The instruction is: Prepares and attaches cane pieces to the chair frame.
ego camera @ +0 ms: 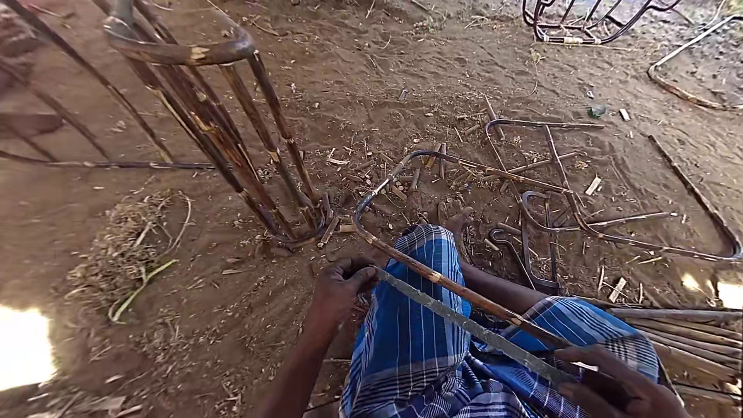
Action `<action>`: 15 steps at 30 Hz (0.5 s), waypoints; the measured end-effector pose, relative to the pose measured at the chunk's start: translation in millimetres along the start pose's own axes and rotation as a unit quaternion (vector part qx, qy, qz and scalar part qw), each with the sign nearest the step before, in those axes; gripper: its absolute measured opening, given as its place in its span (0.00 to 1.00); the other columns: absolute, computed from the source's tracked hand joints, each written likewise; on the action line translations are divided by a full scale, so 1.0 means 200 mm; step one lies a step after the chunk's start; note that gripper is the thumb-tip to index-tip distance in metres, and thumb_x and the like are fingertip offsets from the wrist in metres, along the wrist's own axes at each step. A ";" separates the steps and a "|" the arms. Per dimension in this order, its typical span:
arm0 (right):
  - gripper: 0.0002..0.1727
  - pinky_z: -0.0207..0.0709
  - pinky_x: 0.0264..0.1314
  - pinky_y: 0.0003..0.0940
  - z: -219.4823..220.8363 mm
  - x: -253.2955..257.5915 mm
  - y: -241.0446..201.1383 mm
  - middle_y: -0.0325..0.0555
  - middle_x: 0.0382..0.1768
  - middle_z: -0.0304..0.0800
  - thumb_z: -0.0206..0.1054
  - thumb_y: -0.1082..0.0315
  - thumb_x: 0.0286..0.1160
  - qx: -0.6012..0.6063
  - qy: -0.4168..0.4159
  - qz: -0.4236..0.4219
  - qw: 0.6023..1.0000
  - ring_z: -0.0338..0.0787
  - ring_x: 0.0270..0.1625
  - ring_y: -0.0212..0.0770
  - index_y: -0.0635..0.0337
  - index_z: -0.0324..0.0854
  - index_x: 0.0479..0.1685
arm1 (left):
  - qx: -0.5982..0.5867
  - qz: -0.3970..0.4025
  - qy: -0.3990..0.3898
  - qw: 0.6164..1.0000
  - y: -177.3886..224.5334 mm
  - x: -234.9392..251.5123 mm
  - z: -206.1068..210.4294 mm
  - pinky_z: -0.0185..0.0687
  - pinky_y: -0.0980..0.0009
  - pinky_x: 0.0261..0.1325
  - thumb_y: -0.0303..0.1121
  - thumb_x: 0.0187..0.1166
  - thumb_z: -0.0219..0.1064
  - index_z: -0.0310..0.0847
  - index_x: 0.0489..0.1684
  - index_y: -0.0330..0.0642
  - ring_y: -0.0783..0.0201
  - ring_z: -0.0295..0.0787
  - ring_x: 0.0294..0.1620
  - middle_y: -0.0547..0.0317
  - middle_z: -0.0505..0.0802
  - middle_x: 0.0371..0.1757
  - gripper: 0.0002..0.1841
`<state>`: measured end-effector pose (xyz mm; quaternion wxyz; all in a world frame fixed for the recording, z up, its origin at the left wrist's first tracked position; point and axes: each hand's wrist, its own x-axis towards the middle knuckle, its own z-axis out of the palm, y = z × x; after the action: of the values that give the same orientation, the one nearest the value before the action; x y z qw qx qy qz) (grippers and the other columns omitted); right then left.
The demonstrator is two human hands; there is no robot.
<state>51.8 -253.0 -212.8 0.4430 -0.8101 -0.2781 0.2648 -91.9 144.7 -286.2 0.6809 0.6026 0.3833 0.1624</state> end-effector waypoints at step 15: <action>0.25 0.90 0.41 0.38 -0.12 -0.08 0.09 0.55 0.56 0.88 0.81 0.71 0.66 0.010 0.039 -0.009 0.999 0.90 0.38 0.39 0.66 0.83 0.64 | -0.098 -0.031 0.097 0.990 -0.07 0.35 -0.04 0.94 0.68 0.47 0.21 0.74 0.74 0.86 0.51 0.32 0.62 0.95 0.38 0.50 0.94 0.45 0.10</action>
<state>61.4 -286.7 -214.5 0.4639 -0.8130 -0.2651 0.2314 -56.2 195.2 -322.7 0.7009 0.5022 0.4485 0.2353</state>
